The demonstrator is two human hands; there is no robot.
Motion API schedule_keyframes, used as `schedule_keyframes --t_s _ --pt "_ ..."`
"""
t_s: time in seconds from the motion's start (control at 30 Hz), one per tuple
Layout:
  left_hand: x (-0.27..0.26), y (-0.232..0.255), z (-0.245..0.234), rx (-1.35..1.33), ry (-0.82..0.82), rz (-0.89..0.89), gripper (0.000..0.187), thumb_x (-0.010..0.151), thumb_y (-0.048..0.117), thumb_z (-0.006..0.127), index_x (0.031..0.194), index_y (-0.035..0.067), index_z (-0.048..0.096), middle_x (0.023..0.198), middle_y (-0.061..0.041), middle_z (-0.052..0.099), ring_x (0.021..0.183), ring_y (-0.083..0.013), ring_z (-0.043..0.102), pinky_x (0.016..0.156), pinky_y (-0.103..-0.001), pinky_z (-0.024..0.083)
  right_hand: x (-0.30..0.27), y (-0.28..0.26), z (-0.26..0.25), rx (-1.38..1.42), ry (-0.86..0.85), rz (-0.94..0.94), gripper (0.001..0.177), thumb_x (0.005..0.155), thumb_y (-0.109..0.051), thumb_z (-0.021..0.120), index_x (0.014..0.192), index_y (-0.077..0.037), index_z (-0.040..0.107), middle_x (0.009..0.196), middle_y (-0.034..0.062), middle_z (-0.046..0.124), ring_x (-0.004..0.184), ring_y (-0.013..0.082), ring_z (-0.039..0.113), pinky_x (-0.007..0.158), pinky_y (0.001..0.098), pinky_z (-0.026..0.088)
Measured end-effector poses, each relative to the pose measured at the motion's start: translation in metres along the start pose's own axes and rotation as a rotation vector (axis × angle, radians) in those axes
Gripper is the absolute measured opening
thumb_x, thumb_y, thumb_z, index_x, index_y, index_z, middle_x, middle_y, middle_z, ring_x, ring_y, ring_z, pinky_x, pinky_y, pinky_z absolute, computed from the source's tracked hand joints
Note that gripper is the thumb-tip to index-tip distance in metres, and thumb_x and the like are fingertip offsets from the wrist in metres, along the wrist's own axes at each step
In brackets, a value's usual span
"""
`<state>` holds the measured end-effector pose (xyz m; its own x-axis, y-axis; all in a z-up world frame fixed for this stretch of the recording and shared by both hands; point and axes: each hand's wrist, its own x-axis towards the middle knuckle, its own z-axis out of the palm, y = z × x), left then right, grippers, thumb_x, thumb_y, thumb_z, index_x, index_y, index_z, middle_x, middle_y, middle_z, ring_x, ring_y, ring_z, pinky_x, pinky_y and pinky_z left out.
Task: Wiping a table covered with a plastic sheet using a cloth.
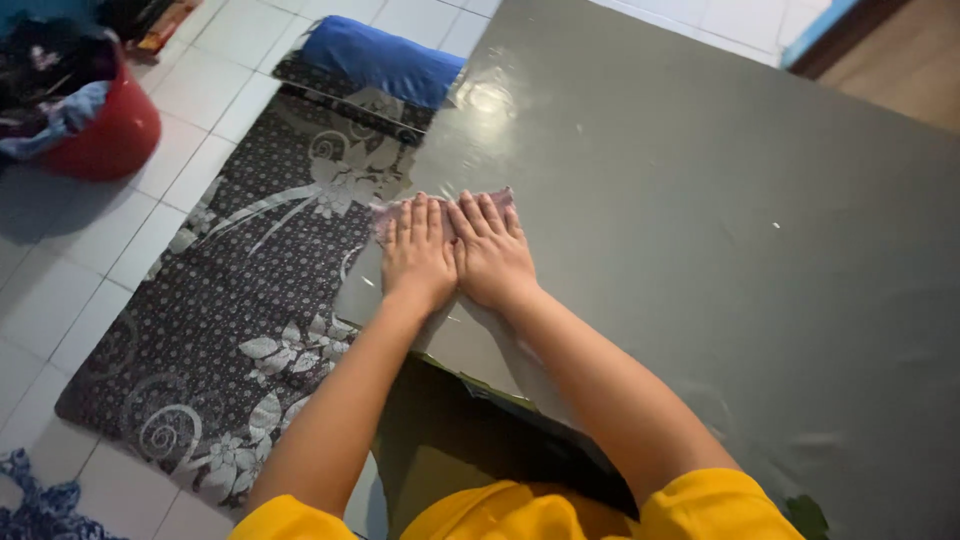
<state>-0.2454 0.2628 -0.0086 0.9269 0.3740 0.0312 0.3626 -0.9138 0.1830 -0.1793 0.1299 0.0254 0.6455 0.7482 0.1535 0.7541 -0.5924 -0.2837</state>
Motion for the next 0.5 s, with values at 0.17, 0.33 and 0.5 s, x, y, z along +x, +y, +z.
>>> schedule_keyframes --t_s 0.17,0.33,0.5 --pt "-0.031 0.036 0.006 -0.016 -0.030 0.109 0.076 0.097 0.037 0.042 0.161 0.003 0.021 0.169 -0.018 0.015 0.156 -0.0340 0.012 0.124 -0.049 0.009 -0.052 0.012 -0.024 -0.005 0.003 0.039 0.061 0.098 -0.033 0.043 0.156 -0.014 0.040 0.163 0.0132 0.036 0.152 0.0334 0.030 0.123 0.0547 0.015" --pt "-0.051 0.070 0.009 0.016 -0.061 0.199 0.077 0.095 0.037 0.043 0.160 0.002 0.022 0.168 -0.018 0.017 0.155 -0.0337 0.014 0.124 -0.050 0.010 -0.094 0.030 -0.032 -0.062 0.033 0.066 0.060 0.099 -0.033 0.042 0.156 -0.012 0.041 0.162 0.0146 0.038 0.152 0.0342 0.031 0.124 0.0553 0.015" --pt "-0.054 0.078 0.000 -0.041 -0.073 0.217 0.076 0.094 0.036 0.045 0.158 0.002 0.025 0.168 -0.019 0.018 0.155 -0.0351 0.015 0.123 -0.050 0.011 -0.102 0.031 -0.035 -0.030 0.043 0.119 0.062 0.099 -0.032 0.042 0.156 -0.010 0.040 0.163 0.0146 0.037 0.153 0.0334 0.030 0.124 0.0548 0.013"
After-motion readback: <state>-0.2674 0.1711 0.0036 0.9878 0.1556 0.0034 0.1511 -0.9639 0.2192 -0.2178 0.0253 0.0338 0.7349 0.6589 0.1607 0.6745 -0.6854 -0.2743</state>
